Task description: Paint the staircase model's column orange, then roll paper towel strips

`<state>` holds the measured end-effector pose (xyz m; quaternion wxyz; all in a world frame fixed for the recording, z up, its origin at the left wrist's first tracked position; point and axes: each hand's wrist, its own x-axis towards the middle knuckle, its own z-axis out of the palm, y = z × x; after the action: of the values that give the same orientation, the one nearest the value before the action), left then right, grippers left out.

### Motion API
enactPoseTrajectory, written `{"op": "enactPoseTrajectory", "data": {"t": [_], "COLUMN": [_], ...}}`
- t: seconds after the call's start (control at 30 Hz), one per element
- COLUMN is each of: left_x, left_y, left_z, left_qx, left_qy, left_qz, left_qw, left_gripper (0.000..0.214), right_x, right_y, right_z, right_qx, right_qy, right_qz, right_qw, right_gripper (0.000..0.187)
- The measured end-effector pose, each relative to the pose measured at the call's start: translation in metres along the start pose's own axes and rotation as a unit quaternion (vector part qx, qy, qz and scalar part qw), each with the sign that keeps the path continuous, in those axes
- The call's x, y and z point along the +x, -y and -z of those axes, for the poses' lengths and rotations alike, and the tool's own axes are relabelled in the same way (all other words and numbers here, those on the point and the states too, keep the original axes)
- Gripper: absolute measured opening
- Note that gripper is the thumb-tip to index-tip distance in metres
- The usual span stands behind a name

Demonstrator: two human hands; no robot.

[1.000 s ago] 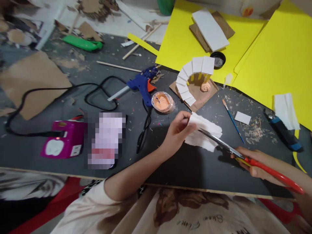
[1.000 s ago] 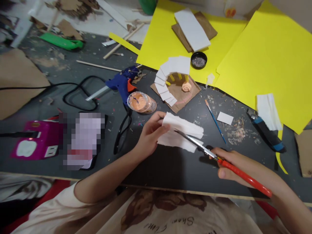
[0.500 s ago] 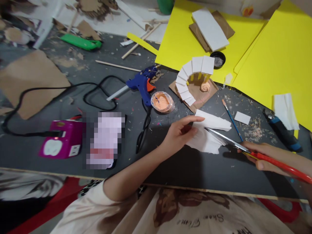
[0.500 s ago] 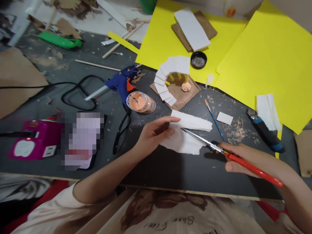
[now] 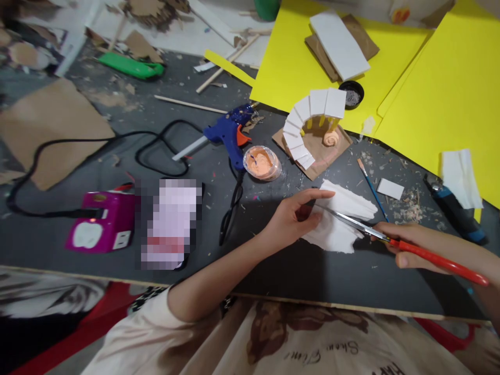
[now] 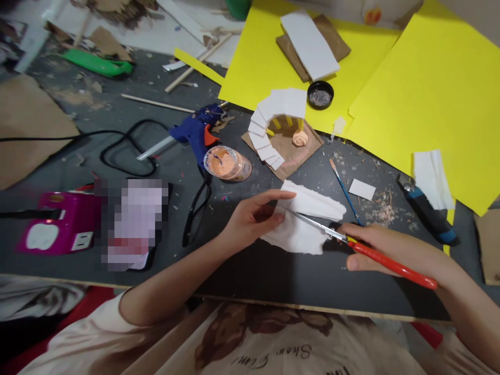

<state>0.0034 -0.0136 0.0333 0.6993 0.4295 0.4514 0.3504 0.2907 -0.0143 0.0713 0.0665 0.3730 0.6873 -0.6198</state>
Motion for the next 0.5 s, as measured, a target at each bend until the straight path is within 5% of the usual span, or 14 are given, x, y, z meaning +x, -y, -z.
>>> {"op": "enactPoseTrajectory", "data": {"t": [0.5], "left_x": [-0.0007], "left_y": [-0.0009], "left_z": [0.0019], "left_qx": [0.002], "left_qy": [0.011], "left_qz": [0.004], "left_qw": [1.0], "left_gripper": [0.039], "right_x": [0.0006], "right_y": [0.0006], "right_z": [-0.0029], "right_qx": [-0.007], "right_qy": [-0.007], "right_qz": [-0.035], "right_qw": [0.999], "right_gripper": [0.046]}}
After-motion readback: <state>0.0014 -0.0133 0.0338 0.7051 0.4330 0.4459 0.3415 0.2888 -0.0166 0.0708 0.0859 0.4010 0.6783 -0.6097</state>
